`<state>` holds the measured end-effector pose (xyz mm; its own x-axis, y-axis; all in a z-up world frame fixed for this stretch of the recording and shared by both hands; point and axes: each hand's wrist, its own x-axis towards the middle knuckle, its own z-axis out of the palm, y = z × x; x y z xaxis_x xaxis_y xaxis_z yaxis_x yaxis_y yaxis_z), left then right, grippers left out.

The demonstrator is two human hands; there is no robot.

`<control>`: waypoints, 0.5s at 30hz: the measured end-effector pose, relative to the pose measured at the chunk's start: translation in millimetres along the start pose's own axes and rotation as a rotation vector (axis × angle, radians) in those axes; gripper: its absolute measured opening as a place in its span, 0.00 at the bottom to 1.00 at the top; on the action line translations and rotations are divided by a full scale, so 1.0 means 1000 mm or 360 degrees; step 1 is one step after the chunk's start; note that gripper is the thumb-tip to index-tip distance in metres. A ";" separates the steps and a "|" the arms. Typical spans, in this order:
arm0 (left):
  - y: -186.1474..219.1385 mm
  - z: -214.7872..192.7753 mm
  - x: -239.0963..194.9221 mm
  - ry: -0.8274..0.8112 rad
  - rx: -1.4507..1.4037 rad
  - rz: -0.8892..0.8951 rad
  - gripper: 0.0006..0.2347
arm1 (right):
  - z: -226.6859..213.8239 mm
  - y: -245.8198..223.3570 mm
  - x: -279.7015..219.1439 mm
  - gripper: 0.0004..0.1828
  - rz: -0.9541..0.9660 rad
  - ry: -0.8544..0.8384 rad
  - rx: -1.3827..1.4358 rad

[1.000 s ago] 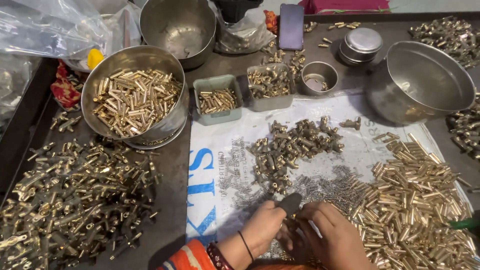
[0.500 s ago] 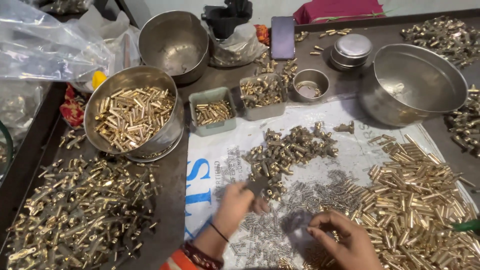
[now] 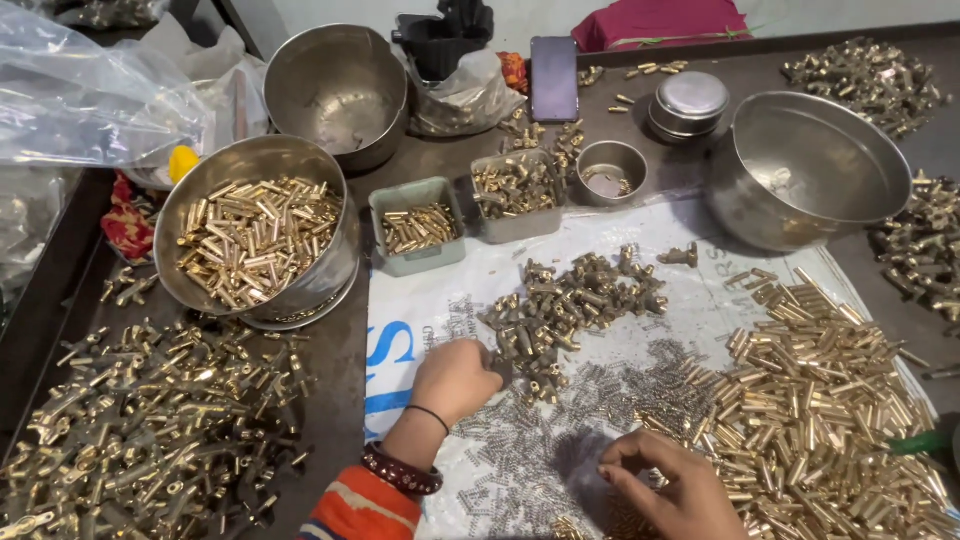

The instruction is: Assembling small metal brass components on a workbench.

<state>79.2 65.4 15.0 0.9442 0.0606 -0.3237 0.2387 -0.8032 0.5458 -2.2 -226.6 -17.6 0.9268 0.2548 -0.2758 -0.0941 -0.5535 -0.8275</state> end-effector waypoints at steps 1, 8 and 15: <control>0.001 -0.001 0.000 -0.0083 0.0039 -0.0021 0.11 | 0.000 -0.004 0.001 0.13 0.0011 0.0003 0.0060; -0.003 0.002 -0.001 -0.0030 0.0076 0.0041 0.13 | 0.000 -0.019 0.012 0.12 0.0002 0.0024 -0.0093; -0.016 -0.001 -0.007 0.0217 0.0062 0.0024 0.16 | -0.040 -0.036 0.056 0.10 -0.0061 0.0256 -0.0695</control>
<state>69.5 78.3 9.5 0.9703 0.1259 -0.2063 0.2176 -0.8267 0.5188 67.6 -223.6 16.3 0.9744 0.1748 -0.1411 0.0715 -0.8368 -0.5428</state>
